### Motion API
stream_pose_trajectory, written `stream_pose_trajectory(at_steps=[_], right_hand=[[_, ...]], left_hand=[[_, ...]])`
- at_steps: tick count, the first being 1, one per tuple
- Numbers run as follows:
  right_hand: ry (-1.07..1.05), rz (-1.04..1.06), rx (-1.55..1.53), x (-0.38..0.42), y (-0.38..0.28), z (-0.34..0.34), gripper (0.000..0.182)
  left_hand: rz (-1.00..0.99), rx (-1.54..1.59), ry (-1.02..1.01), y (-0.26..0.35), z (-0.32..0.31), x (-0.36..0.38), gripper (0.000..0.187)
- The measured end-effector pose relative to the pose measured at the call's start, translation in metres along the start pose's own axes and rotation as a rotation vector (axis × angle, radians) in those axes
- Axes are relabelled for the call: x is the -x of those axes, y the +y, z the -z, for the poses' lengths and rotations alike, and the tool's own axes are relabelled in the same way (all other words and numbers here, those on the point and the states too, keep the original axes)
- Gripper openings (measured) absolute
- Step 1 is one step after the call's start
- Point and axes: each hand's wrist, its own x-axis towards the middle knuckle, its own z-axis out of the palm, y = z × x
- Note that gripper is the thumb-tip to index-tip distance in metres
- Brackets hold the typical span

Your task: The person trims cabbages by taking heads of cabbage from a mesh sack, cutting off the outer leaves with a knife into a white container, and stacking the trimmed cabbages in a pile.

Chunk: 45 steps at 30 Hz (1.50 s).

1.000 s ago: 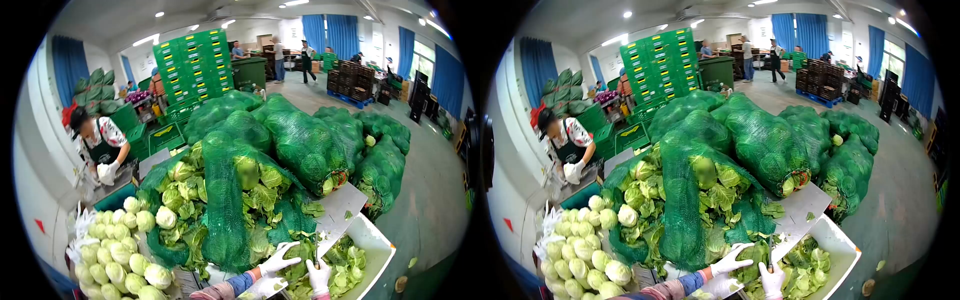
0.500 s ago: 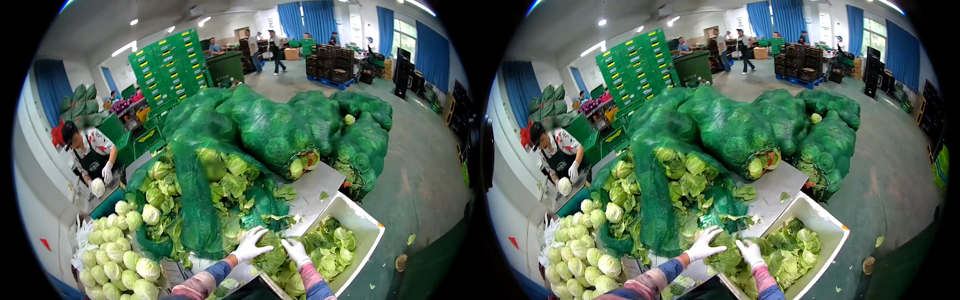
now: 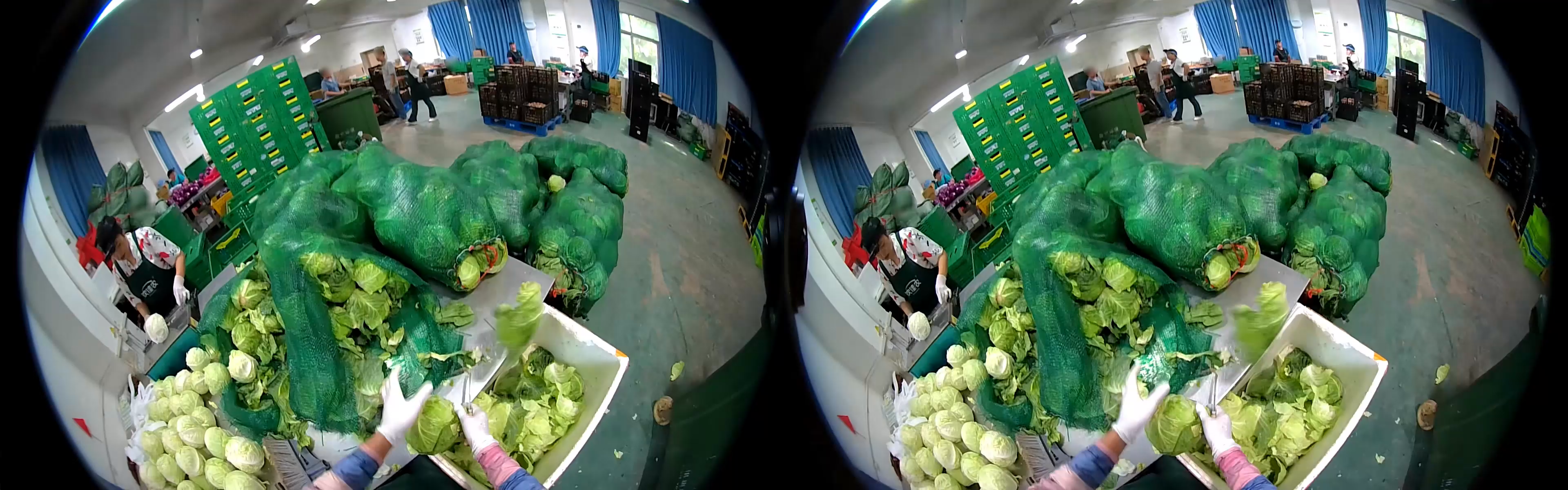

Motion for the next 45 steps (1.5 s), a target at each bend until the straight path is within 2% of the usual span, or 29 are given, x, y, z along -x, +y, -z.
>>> stream_pose_trajectory(at_steps=[1,2,3,4,5,6,7,8,9,10,11,12,15,17,19,21,23,25,26,30,33,37,39,43,45], right_hand=[[0.02,0.012,-0.025,0.006,-0.004,-0.001,0.047],[-0.013,-0.017,-0.173,0.02,-0.023,0.004,0.042],[-0.037,-0.155,-0.169,0.027,-0.039,0.007,0.04],[-0.016,-0.017,-0.075,0.013,-0.003,-0.003,0.035],[-0.024,0.072,-0.153,0.021,-0.015,0.001,0.032],[-0.076,0.135,-0.234,0.02,-0.012,0.005,0.032],[-0.044,0.181,-0.169,0.018,-0.001,0.005,0.034],[-0.042,0.204,-0.198,0.025,-0.017,0.015,0.039],[-0.041,0.12,-0.07,0.024,-0.015,0.025,0.045],[-0.024,0.097,0.138,0.031,-0.032,0.039,0.049],[0.07,0.162,0.135,0.033,-0.025,0.042,0.05],[0.087,0.136,0.289,0.03,-0.018,0.048,0.048],[0.133,0.601,0.211,0.033,-0.005,0.055,0.04],[-0.041,0.495,0.41,0.058,-0.027,0.063,0.037],[-0.049,0.388,0.53,0.071,-0.026,0.052,0.032],[-0.11,0.344,0.449,0.077,-0.023,0.043,0.029],[-0.075,0.406,0.387,0.079,-0.014,0.029,0.028],[-0.125,0.326,0.385,0.077,-0.006,0.009,0.029],[-0.115,0.363,0.383,0.079,-0.007,-0.002,0.029],[-0.115,0.379,0.399,0.082,-0.017,-0.027,0.026],[-0.071,0.43,0.447,0.075,-0.027,-0.032,0.027],[0.0,0.437,0.512,0.062,-0.034,-0.032,0.026],[-0.046,0.474,0.484,0.054,-0.033,-0.034,0.026],[-0.081,0.46,0.519,0.045,-0.039,-0.033,0.027],[-0.15,0.381,0.588,0.039,-0.043,-0.034,0.027]], left_hand=[[0.018,-0.223,0.015,-0.025,-0.01,0.025,0.094],[0.141,-0.005,-0.002,-0.041,-0.022,0.047,0.095],[0.221,0.187,0.006,-0.059,-0.032,0.065,0.094],[0.302,0.377,0.03,-0.061,-0.036,0.081,0.092],[0.267,0.563,0.023,-0.045,-0.031,0.084,0.083],[0.229,0.384,0.006,-0.06,-0.031,0.085,0.077],[0.295,0.51,-0.115,-0.038,-0.015,0.083,0.078],[0.337,0.591,-0.145,-0.046,-0.014,0.081,0.086],[0.131,0.042,-0.101,-0.081,-0.011,0.075,0.092],[0.109,0.042,-0.169,-0.082,-0.004,0.063,0.093],[0.086,0.05,-0.23,-0.085,-0.001,0.057,0.094],[0.089,0.129,-0.294,-0.083,0.001,0.052,0.094],[0.072,0.253,-0.441,-0.073,0.011,0.031,0.089],[0.094,0.256,-0.54,-0.073,0.022,0.022,0.087],[0.112,0.343,-0.573,-0.073,0.027,0.019,0.079],[0.113,0.349,-0.528,-0.072,0.035,0.017,0.074],[0.106,0.289,-0.377,-0.078,0.043,0.013,0.063],[-0.014,0.294,-0.299,-0.087,0.052,0.004,0.061],[-0.056,0.197,-0.318,-0.087,0.057,0.002,0.063],[-0.051,-0.068,-0.229,-0.088,0.051,0.005,0.105],[-0.102,-0.123,-0.151,-0.085,0.033,0.005,0.102],[-0.125,-0.053,-0.185,-0.09,0.031,-0.005,0.099],[-0.062,0.049,-0.213,-0.091,0.032,-0.007,0.098],[-0.066,-0.009,-0.218,-0.088,0.032,-0.012,0.097],[-0.086,0.025,-0.222,-0.091,0.032,-0.013,0.096]])
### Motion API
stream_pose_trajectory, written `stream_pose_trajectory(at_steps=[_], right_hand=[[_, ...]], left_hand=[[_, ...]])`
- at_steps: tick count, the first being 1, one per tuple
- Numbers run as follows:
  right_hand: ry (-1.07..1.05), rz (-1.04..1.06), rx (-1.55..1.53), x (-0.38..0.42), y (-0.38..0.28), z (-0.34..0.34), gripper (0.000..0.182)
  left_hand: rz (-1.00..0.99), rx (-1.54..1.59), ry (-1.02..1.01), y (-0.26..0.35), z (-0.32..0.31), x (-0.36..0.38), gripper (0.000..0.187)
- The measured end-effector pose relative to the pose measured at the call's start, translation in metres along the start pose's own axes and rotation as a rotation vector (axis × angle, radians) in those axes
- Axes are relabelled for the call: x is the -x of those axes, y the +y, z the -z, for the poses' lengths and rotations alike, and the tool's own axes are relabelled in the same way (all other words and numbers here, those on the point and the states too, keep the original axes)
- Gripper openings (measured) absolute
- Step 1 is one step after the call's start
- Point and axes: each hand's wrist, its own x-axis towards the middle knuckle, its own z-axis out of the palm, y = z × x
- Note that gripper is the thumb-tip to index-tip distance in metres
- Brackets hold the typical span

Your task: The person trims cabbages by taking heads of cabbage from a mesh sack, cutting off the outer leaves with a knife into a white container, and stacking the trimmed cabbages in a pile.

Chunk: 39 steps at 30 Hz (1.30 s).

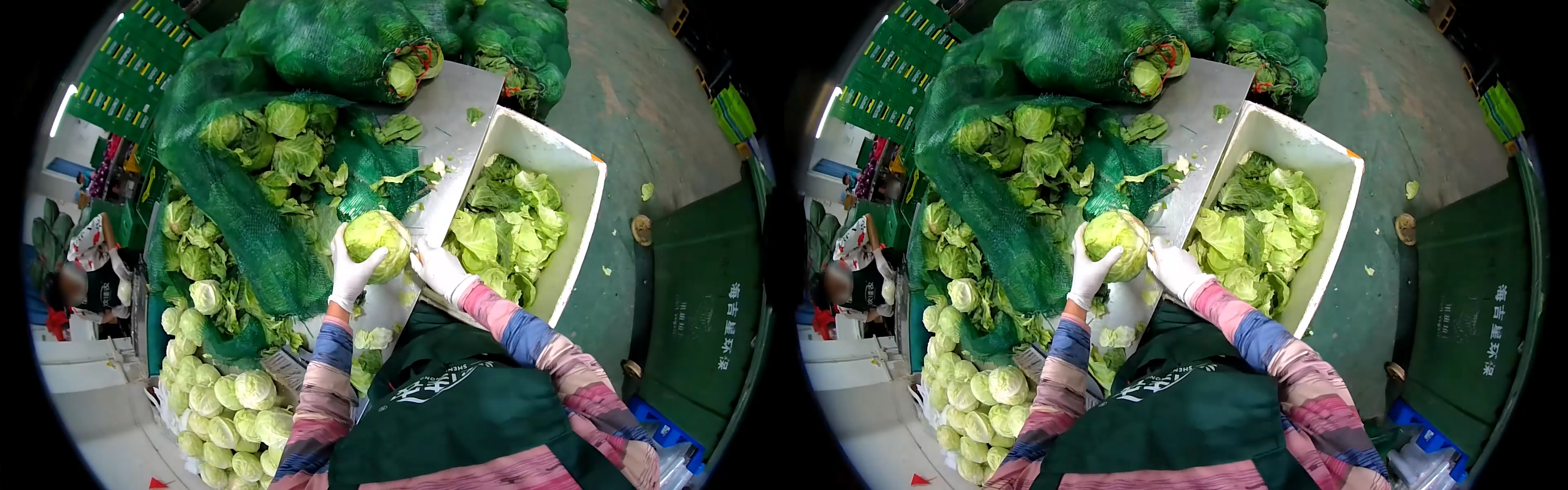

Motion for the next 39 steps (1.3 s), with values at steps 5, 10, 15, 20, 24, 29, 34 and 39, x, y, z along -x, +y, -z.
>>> stream_pose_trajectory(at_steps=[5,10,15,20,24,29,34,39], right_hand=[[-0.095,-0.062,0.046,-0.015,-0.012,0.014,0.027],[-0.297,-0.286,0.049,-0.05,0.027,-0.016,0.034],[-0.371,-0.388,-0.678,-0.019,0.0,0.019,0.025],[-0.212,-0.369,-0.909,0.006,0.014,0.034,0.028],[0.116,-0.053,-0.598,0.022,-0.005,0.049,0.027],[0.332,0.079,-0.411,0.026,0.007,0.032,0.034],[0.22,0.123,-0.078,0.034,-0.001,0.046,0.046],[0.046,-0.102,0.213,0.029,-0.028,0.055,0.06]], left_hand=[[0.001,-0.024,0.016,-0.002,-0.002,-0.005,0.095],[-0.172,-0.275,0.049,0.012,-0.012,0.013,0.099],[-0.083,0.131,0.054,-0.008,-0.004,0.04,0.096],[0.026,0.483,0.028,0.013,-0.019,0.049,0.081],[0.101,0.576,0.125,0.017,-0.045,0.047,0.068],[0.278,0.585,0.04,0.003,-0.062,0.041,0.078],[0.371,0.712,-0.002,0.014,-0.063,0.04,0.092],[0.318,0.509,0.081,0.005,-0.084,0.039,0.089]])
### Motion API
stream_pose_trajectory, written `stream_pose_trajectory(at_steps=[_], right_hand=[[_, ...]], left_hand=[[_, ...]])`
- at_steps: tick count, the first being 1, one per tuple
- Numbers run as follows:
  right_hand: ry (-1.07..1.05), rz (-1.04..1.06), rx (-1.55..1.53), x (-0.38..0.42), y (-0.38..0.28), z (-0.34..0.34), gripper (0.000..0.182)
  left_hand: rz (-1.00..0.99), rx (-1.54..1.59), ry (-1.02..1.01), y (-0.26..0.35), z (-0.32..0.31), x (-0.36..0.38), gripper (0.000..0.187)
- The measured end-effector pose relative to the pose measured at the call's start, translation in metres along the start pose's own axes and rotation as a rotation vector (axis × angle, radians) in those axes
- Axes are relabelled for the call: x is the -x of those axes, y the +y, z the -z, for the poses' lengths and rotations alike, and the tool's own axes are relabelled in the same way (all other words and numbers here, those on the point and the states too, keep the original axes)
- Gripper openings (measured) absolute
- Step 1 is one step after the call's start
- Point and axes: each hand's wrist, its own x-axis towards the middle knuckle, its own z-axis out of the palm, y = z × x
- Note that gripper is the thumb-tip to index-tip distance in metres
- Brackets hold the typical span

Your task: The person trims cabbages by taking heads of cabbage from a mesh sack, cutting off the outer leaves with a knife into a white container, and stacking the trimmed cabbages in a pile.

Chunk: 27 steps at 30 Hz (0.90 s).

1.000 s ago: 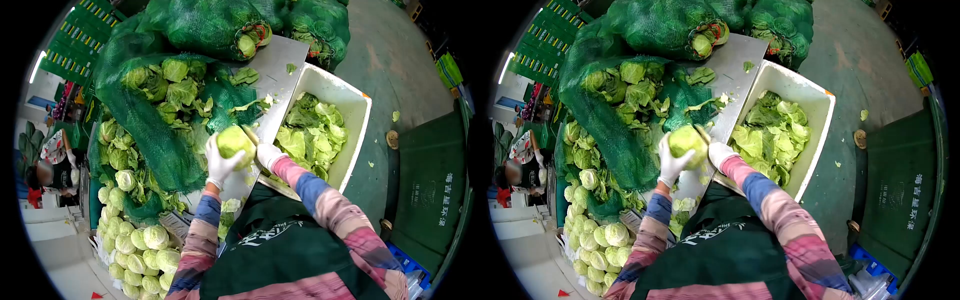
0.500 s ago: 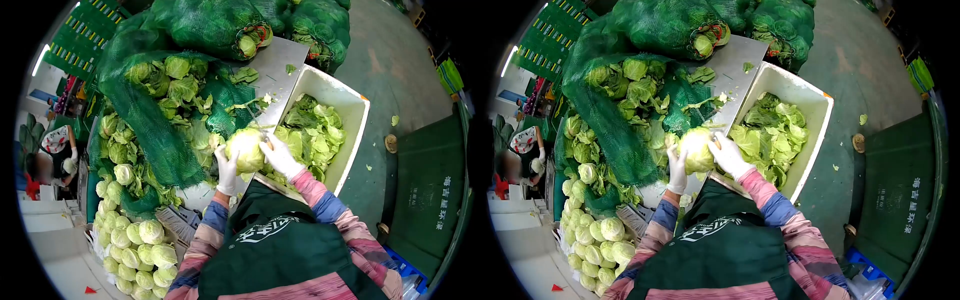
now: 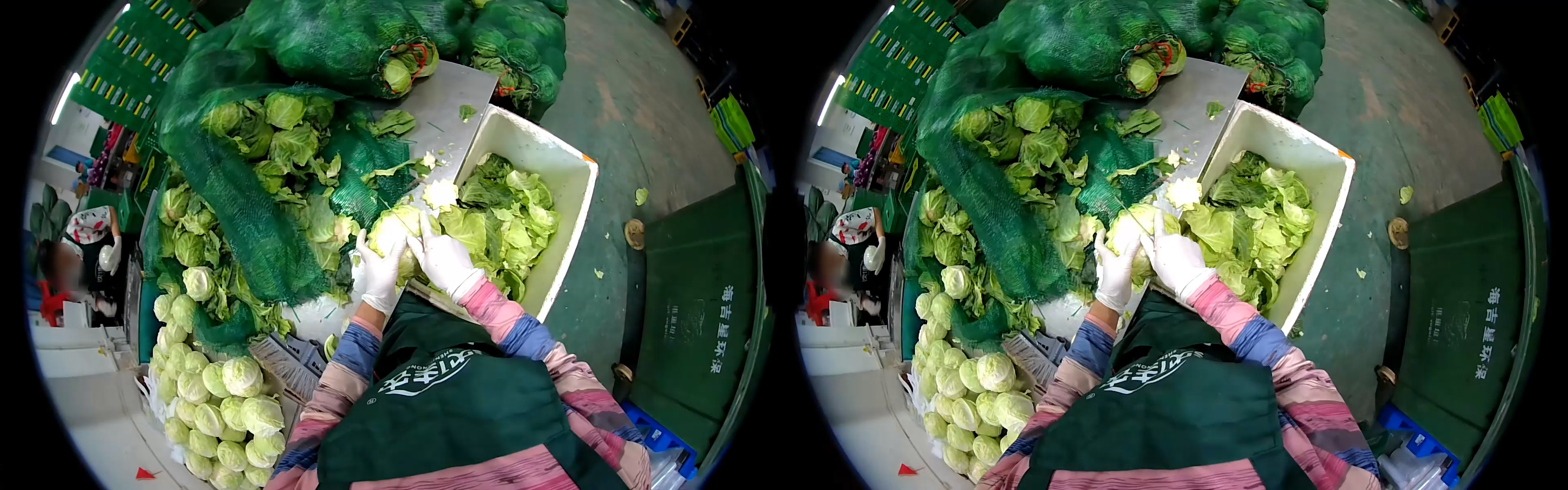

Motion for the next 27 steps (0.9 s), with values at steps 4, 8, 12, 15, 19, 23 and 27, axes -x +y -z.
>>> stream_pose_trajectory(at_steps=[4,8,12,15,19,23,27], right_hand=[[0.048,0.062,0.015,-0.001,0.013,0.008,0.055],[0.078,0.051,0.012,-0.001,0.018,0.019,0.047],[0.036,-0.252,-0.042,-0.024,0.109,-0.003,0.042],[0.034,-0.375,0.075,-0.014,0.179,-0.021,0.048],[0.266,-0.323,-0.327,-0.012,0.136,-0.016,0.048],[0.156,0.064,-0.378,-0.016,0.075,0.004,0.044],[0.077,0.219,-0.015,-0.024,0.049,0.027,0.048]], left_hand=[[-0.081,-0.013,0.0,0.006,-0.004,0.009,0.087],[-0.038,0.021,0.001,0.018,-0.005,0.011,0.09],[-0.016,-0.006,0.014,-0.009,0.023,0.002,0.092],[0.128,0.277,0.033,0.016,0.021,0.019,0.088],[0.153,0.26,0.001,0.013,0.006,0.015,0.093],[0.065,-0.029,-0.019,0.04,-0.015,0.0,0.111],[-0.164,-0.373,-0.149,0.046,-0.02,-0.009,0.113]])
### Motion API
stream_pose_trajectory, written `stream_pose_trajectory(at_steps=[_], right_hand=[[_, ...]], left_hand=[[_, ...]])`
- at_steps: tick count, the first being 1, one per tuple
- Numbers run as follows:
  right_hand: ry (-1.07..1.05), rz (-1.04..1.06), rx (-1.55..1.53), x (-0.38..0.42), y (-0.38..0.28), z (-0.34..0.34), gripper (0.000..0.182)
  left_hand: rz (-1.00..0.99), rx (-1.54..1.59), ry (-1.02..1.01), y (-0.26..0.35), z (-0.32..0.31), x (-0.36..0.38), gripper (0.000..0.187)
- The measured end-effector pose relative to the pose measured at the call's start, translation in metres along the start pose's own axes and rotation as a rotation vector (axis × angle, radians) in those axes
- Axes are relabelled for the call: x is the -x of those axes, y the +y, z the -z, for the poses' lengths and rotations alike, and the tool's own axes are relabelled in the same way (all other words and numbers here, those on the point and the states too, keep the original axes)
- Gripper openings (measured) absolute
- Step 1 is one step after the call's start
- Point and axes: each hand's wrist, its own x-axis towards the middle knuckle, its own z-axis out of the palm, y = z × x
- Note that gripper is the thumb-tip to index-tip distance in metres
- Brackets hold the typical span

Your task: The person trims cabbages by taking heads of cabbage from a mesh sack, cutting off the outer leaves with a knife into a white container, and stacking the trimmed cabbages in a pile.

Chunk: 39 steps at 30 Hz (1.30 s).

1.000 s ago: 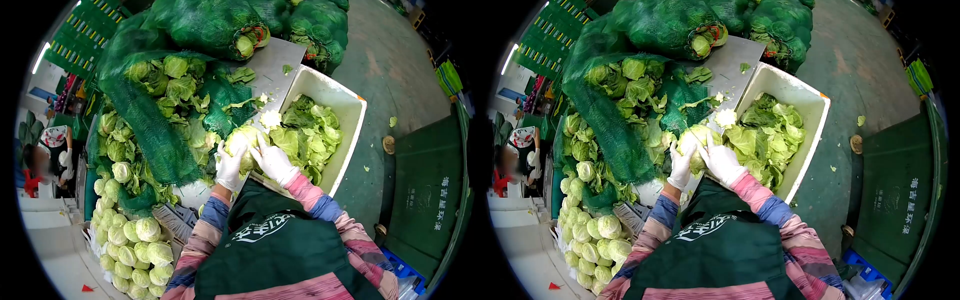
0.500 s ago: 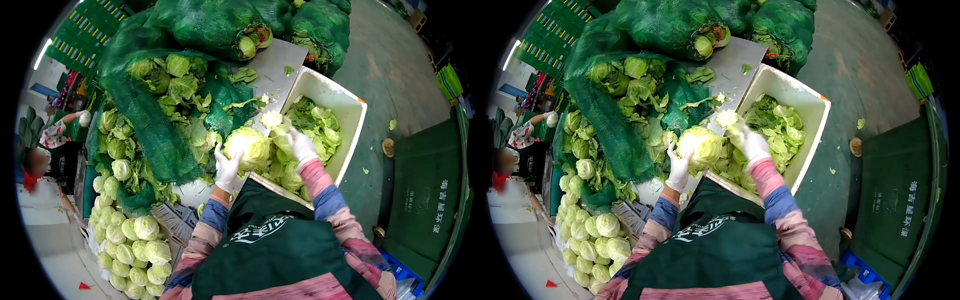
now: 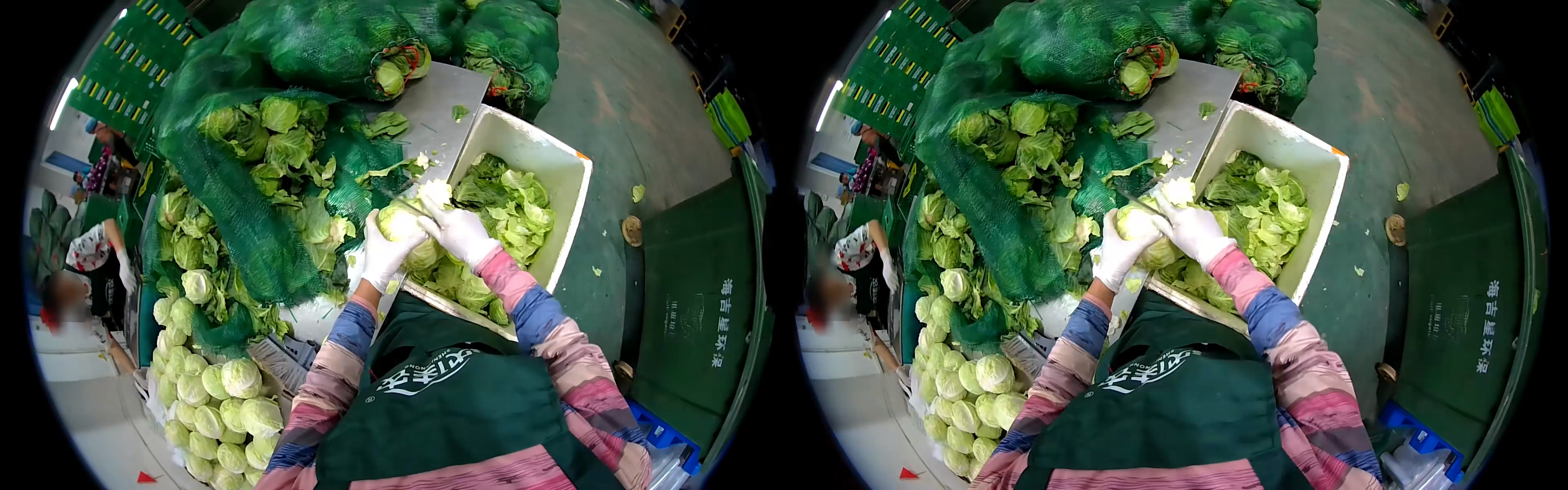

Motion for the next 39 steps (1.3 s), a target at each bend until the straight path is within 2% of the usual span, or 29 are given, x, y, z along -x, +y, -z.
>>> stream_pose_trajectory(at_steps=[1,5,10,12,14,16,17,19,20,21,22,24,26,28,31,33,34,36,37,38,39], right_hand=[[-0.134,0.0,0.123,-0.004,-0.001,0.004,0.05],[-0.196,-0.024,0.121,-0.012,-0.003,0.007,0.049],[-0.192,-0.061,-0.026,-0.031,0.009,0.008,0.047],[-0.185,-0.013,-0.084,-0.038,0.013,0.005,0.047],[-0.165,-0.038,-0.074,-0.039,0.012,0.007,0.045],[-0.208,-0.229,-0.156,-0.044,0.014,0.017,0.045],[-0.129,-0.265,-0.166,-0.041,0.026,0.017,0.043],[-0.111,-0.259,-0.011,-0.033,0.079,-0.009,0.039],[-0.081,-0.316,-0.009,-0.022,0.107,-0.025,0.037],[-0.044,-0.443,-0.055,-0.008,0.108,-0.016,0.036],[-0.052,-0.425,0.051,-0.002,0.125,-0.025,0.041],[-0.024,-0.508,-0.084,0.005,0.104,-0.016,0.059],[-0.021,-0.581,-0.685,0.004,0.049,-0.01,0.082],[-0.027,-0.426,-0.528,-0.001,0.014,-0.026,0.094],[0.027,-0.449,-0.428,-0.01,-0.009,-0.044,0.087],[0.199,-0.377,-0.754,-0.015,-0.007,-0.064,0.076],[0.235,-0.361,-0.714,-0.011,-0.014,-0.071,0.064],[0.228,-0.259,-0.659,-0.001,-0.036,-0.074,0.059],[0.162,-0.271,-0.575,0.006,-0.048,-0.068,0.055],[0.283,-0.146,-0.496,0.011,-0.05,-0.082,0.052],[0.263,-0.154,-0.488,0.012,-0.052,-0.081,0.052]], left_hand=[[-0.065,-0.056,0.045,-0.001,-0.004,0.001,0.112],[-0.024,-0.101,0.041,0.009,-0.004,0.005,0.111],[-0.077,-0.09,0.011,0.0,0.003,0.006,0.107],[-0.041,0.077,-0.036,-0.002,0.006,0.005,0.106],[-0.062,0.086,-0.05,-0.011,0.01,0.005,0.105],[-0.085,0.094,-0.062,-0.02,0.011,0.01,0.104],[-0.087,0.122,-0.06,-0.016,0.014,0.017,0.102],[-0.108,0.161,-0.08,-0.009,0.024,0.028,0.097],[-0.112,0.157,-0.082,-0.017,0.029,0.029,0.097],[-0.079,0.236,-0.068,-0.032,0.033,0.029,0.095],[-0.047,0.314,-0.055,-0.045,0.036,0.027,0.093],[-0.006,0.364,-0.043,-0.05,0.04,0.027,0.092],[0.091,0.439,-0.006,-0.038,0.04,0.028,0.092],[0.067,0.383,0.009,-0.044,0.035,0.026,0.091],[0.078,0.332,0.035,-0.034,0.04,0.032,0.089],[0.303,0.433,0.046,0.001,0.054,0.043,0.083],[0.305,0.436,0.057,0.001,0.062,0.04,0.083],[0.729,0.585,-0.101,-0.003,0.078,0.038,0.075],[0.784,0.611,-0.035,-0.006,0.071,0.041,0.059],[0.789,0.616,-0.023,-0.015,0.068,0.043,0.059],[0.675,0.678,-0.029,-0.027,0.066,0.044,0.061]])
